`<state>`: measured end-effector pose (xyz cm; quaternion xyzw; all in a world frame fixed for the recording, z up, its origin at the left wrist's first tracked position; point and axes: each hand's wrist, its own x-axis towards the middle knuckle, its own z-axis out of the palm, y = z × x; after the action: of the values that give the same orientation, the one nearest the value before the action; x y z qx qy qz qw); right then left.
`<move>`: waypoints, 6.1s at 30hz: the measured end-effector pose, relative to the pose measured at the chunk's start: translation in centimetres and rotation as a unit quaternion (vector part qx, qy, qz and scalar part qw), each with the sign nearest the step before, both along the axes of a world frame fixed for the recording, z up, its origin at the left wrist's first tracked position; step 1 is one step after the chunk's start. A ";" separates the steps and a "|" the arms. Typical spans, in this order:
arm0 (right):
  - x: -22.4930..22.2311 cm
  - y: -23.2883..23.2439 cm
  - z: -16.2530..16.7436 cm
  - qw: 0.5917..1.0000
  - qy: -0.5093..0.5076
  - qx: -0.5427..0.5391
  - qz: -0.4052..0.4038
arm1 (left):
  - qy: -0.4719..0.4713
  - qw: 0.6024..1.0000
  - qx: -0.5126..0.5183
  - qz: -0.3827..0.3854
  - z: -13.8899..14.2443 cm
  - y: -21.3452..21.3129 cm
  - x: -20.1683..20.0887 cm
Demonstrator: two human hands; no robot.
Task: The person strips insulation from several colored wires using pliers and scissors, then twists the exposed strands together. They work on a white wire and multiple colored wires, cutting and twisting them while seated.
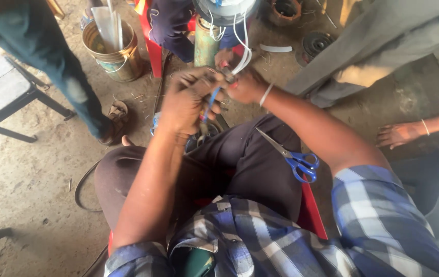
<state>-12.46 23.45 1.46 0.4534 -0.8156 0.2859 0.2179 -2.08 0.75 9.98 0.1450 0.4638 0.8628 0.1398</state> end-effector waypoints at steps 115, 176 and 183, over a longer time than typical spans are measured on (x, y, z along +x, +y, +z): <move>6.1 0.2 1.1 0.988 -0.153 -0.009 0.030 | 0.220 0.970 -0.066 0.085 -6.1 -6.6 1.4; 6.2 -1.0 0.0 0.994 -0.077 -0.046 -0.063 | 0.471 0.611 -0.454 0.447 -1.9 -3.0 2.8; 5.9 -0.9 -0.2 0.994 -0.082 -0.047 -0.061 | 0.552 0.435 -0.584 0.405 -2.6 -3.7 1.5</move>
<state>-6.53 22.57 1.30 0.3671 -0.8425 0.3463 0.1887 -0.55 -2.98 7.35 0.2700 0.8420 0.0810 -0.4600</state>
